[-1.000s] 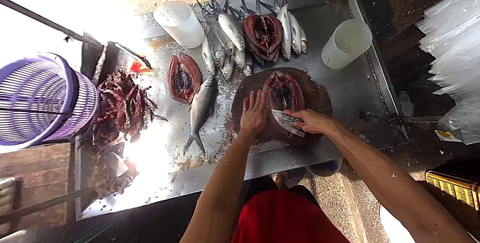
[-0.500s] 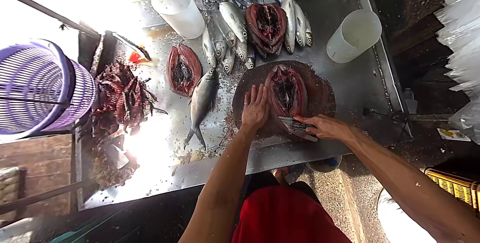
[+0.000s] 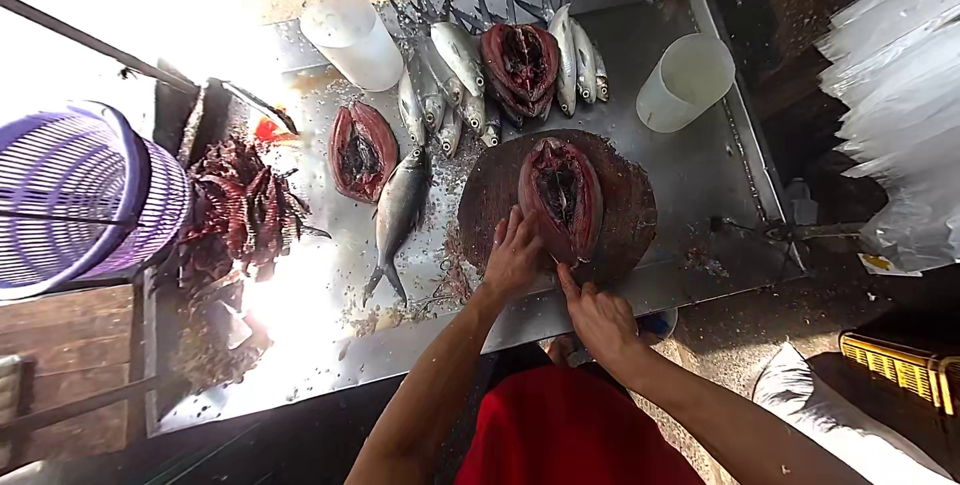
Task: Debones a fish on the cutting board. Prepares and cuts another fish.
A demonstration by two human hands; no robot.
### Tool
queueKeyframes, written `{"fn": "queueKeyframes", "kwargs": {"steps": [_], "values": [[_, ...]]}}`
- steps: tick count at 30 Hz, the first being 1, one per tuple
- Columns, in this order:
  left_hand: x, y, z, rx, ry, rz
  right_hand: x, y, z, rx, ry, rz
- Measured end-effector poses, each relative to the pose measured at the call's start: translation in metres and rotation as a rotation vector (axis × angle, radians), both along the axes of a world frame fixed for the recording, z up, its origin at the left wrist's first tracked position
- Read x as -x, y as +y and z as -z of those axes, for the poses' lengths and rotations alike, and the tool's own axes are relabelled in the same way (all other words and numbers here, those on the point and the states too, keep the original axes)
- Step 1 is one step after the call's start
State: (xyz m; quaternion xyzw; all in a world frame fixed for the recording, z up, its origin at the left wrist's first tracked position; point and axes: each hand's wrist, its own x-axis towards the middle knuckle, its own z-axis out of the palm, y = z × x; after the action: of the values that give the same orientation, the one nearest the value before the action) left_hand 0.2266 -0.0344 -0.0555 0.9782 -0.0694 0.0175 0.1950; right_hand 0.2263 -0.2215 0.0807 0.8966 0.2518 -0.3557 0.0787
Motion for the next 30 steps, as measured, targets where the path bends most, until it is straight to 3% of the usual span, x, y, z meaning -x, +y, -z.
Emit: {"fn": "queueKeyframes", "kwargs": {"steps": [5, 10, 20, 26, 30], "values": [[-0.027, 0.033, 0.006, -0.126, -0.048, -0.096, -0.015, -0.01, -0.007, -0.05, 0.049, 0.061], [-0.037, 0.042, 0.012, -0.111, -0.039, -0.191, -0.05, -0.031, -0.004, -0.148, 0.127, 0.214], [-0.038, 0.043, 0.015, -0.05, 0.007, -0.213, -0.134, 0.004, 0.051, -0.655, 0.436, 0.552], [-0.04, 0.044, 0.01, -0.043, 0.037, -0.205, -0.146, 0.032, 0.062, -0.687, 0.444, 0.605], [-0.041, 0.044, 0.01, -0.047, 0.055, -0.206, -0.151, 0.051, 0.053, -0.508, 0.329, 0.512]]}}
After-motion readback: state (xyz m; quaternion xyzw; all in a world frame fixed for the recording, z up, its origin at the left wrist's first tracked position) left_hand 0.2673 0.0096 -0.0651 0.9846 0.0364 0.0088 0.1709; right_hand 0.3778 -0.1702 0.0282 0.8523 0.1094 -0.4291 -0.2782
